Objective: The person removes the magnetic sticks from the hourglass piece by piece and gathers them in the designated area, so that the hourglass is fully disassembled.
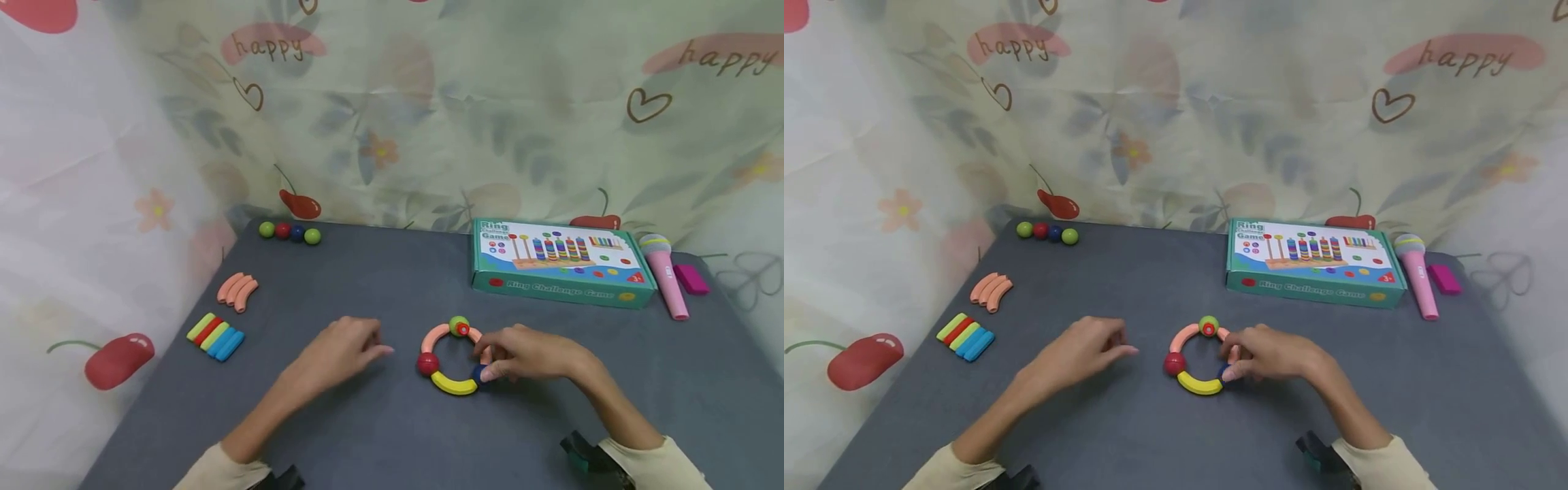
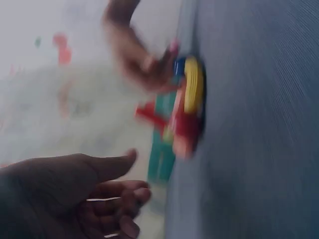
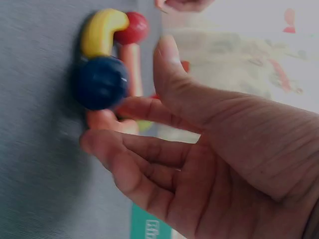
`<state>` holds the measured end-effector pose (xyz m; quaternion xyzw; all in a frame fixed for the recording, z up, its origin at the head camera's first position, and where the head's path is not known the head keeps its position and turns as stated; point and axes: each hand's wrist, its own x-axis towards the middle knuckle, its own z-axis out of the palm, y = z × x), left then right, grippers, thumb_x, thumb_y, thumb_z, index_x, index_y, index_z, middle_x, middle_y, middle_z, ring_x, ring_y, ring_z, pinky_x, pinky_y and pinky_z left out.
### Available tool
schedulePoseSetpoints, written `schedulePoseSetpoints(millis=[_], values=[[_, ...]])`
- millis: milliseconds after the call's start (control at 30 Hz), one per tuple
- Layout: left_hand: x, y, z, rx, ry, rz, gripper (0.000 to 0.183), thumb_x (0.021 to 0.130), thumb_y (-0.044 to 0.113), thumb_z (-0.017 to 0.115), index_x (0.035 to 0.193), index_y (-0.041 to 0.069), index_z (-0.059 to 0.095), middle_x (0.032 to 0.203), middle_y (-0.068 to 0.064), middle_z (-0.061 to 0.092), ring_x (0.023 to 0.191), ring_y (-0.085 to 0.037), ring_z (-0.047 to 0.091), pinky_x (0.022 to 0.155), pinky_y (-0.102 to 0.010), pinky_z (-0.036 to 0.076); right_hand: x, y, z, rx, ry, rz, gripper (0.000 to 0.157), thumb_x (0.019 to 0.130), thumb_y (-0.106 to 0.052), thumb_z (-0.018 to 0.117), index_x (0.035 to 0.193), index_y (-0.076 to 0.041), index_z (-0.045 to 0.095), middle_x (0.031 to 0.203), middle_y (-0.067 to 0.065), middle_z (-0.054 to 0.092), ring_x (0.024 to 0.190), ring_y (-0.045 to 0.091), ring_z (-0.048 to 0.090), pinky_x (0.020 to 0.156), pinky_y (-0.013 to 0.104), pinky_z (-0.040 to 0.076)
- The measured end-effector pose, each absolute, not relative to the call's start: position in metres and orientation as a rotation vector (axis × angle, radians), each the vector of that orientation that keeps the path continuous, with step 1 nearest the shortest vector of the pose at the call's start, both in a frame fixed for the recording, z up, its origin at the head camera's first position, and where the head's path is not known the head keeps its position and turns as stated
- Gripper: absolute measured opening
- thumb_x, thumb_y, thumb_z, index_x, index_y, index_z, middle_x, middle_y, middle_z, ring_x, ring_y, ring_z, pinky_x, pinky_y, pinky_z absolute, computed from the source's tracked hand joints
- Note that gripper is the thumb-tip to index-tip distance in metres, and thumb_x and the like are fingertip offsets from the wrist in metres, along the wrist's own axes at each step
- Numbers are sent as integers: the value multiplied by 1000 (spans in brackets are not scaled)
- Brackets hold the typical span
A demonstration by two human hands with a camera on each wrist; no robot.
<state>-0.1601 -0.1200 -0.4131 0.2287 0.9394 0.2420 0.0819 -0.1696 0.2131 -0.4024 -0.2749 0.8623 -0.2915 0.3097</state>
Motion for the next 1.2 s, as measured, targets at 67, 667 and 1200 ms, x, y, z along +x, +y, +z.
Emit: schedulePoseSetpoints(millis=[67, 667, 1200], values=[[-162, -87, -414, 756, 2804, 765, 21, 96, 30, 77, 92, 11, 68, 70, 2, 58, 56, -8, 50, 53, -20, 39, -173, 215, -399, -763, 2343, -761, 23, 100, -28, 70, 106, -6, 71, 76, -4, 60, 64, 6, 53, 59, 22, 45], [-191, -5, -448, 935, 2888, 967, 21, 93, 17, 80, 108, 3, 76, 90, -8, 69, 72, -8, 58, 64, -13, 48, -210, 191, -438, -941, 2649, -787, 21, 97, 0, 68, 117, -1, 68, 99, 7, 73, 82, 10, 61, 78, 27, 55], [-180, -1, -442, 970, 2940, 946, 9, 98, 12, 72, 97, 3, 75, 84, -8, 68, 66, -11, 58, 58, -14, 45, -205, 193, -438, -924, 2662, -831, 6, 98, 0, 66, 103, -3, 68, 78, 3, 65, 66, 4, 54, 63, 21, 47]])
